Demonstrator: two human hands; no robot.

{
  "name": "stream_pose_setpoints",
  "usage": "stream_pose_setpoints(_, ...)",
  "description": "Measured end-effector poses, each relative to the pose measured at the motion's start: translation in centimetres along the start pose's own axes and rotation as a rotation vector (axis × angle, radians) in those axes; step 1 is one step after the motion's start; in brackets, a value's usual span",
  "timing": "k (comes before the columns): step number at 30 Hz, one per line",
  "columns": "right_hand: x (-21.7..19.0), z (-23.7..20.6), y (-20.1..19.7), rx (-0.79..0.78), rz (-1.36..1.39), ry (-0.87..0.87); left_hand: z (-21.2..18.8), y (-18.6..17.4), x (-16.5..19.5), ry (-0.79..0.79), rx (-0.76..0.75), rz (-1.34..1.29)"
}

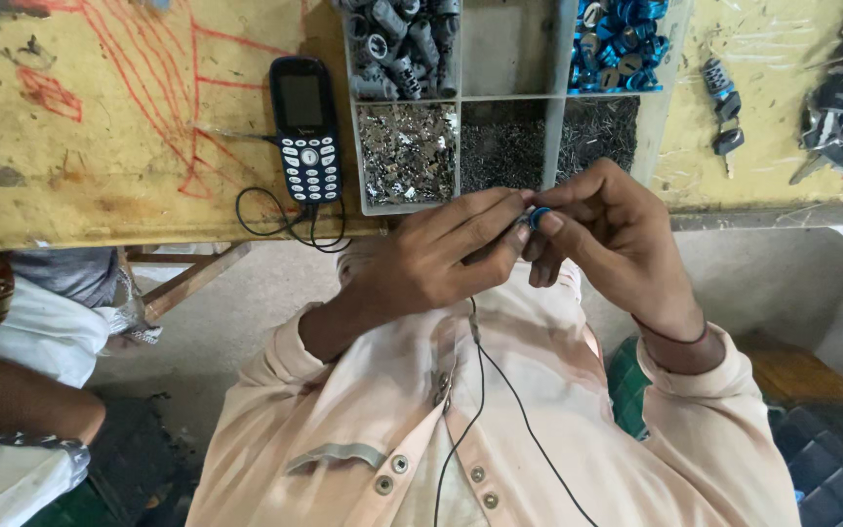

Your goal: The person sits at a workbench and assembles keys. They pick small metal key parts from a compartment tray, press a blue plastic key head onto a key blade by hand, and place the finished key on the table, repeating the cycle with new parts from the tray.

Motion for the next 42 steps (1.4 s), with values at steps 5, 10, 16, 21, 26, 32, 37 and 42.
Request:
stream_pose_setpoints(5, 0.6, 1.2, 0.5, -0.156, -0.004, 0.041, -0.1, -0.1, -0.1, 0.049, -0.053, 0.054)
stream_pose_setpoints(10, 1.8, 1.0, 0.8, -0.300, -0.127, 0.000, 0.2, -0.8, 0.3, 0.099, 0.021, -0.102)
stream_pose_setpoints(16, -0.8, 0.0, 3.3, -0.190, 0.321, -0.086, -0.3, 0.4, 0.5, -0.328, 0.253, -0.302)
stream_pose_setpoints(21, -3.3, -2.9, -3.6, 0.351, -0.796, -0.357, 0.0, 0.9, 0.5, -0.332, 0.261, -0.233)
stream_pose_setpoints(26, 1.3, -3.1, -12.2, 0.839, -1.408, -0.265, -0.2, 1.1, -1.0, -0.317, 0.244, -0.257)
stream_pose_setpoints(32, -0.3, -2.8, -10.8, 0.442, 0.194, -0.412, -0.6, 2.2, -0.9, -0.312, 0.217, -0.350)
stream_pose_setpoints(37, 0.1, -0.8, -0.5, 0.455, 0.149, -0.607, -0.6, 1.9, -0.5, -0.280, 0.208, -0.236)
stream_pose_setpoints(42, 0.8, -0.1, 1.0, 0.403, -0.506, -0.711, -1.6, 1.4, -0.9, -0.321, 0.185, -0.229)
Point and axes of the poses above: each hand's wrist, its own z-axis towards the middle knuckle, its own y-axis out of the palm, x = y × z, the point moved 6 cm from there along z, towards the middle knuckle, and after that the axes turned 12 degrees about y, right-handed, at the moved point
